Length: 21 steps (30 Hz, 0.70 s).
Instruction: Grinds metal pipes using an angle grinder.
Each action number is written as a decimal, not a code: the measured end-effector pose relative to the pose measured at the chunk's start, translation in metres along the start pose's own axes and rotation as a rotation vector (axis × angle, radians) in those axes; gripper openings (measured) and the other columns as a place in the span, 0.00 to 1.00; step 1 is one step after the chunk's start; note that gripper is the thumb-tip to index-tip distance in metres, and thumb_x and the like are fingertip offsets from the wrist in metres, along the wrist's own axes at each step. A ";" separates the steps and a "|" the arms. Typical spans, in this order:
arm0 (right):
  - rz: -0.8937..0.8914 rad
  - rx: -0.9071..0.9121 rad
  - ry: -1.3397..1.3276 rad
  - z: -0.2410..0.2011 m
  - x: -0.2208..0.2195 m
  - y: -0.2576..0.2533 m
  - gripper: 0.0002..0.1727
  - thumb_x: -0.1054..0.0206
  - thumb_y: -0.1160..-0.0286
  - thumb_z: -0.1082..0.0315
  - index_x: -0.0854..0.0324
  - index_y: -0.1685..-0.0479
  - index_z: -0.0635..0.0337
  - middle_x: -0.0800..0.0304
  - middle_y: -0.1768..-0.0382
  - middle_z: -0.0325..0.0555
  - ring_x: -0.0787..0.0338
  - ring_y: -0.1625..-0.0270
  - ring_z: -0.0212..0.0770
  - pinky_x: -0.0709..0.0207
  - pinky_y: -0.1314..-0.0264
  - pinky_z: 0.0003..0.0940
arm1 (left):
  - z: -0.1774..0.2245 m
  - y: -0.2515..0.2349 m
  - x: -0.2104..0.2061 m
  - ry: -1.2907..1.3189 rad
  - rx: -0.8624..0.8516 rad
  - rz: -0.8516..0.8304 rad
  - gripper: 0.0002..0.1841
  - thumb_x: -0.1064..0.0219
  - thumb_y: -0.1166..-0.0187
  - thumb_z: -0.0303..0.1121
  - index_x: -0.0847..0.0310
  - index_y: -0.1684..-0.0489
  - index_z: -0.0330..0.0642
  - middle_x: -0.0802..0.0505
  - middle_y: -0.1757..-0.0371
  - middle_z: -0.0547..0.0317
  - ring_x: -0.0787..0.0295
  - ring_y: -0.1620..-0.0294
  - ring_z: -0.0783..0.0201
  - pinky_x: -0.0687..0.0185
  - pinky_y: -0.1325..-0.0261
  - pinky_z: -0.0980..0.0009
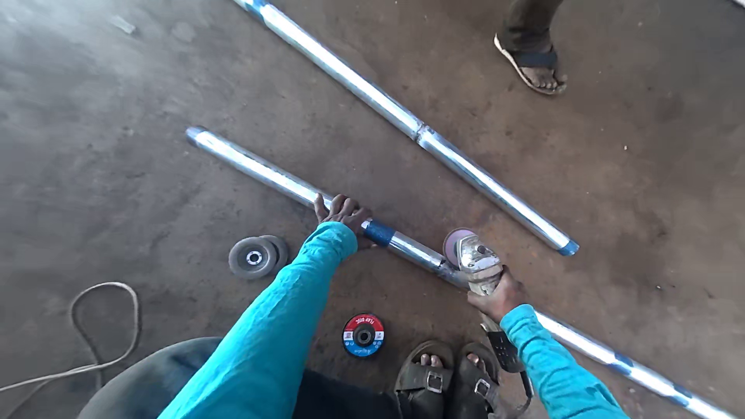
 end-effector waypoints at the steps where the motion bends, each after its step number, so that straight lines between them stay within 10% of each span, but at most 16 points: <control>1: -0.003 0.008 0.009 0.000 -0.001 0.001 0.56 0.09 0.54 0.46 0.30 0.20 0.63 0.08 0.43 0.64 0.09 0.37 0.64 0.20 0.35 0.67 | 0.000 -0.001 0.001 -0.006 -0.002 -0.009 0.42 0.15 0.49 0.66 0.18 0.27 0.68 0.18 0.20 0.57 0.44 0.07 0.44 0.75 0.13 0.22; 21: 0.034 -0.024 -0.022 -0.014 -0.004 0.009 0.56 0.09 0.55 0.46 0.31 0.19 0.60 0.08 0.44 0.64 0.08 0.39 0.65 0.19 0.38 0.69 | 0.002 -0.004 0.001 -0.009 -0.011 -0.014 0.41 0.15 0.47 0.65 0.18 0.28 0.67 0.17 0.23 0.57 0.40 0.09 0.43 0.74 0.13 0.22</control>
Point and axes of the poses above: each hand's wrist, its own y-axis away from the middle knuckle, its own x-axis out of the back of the hand, z = x × y, the point moved 5 cm from there along -y, towards the middle knuckle
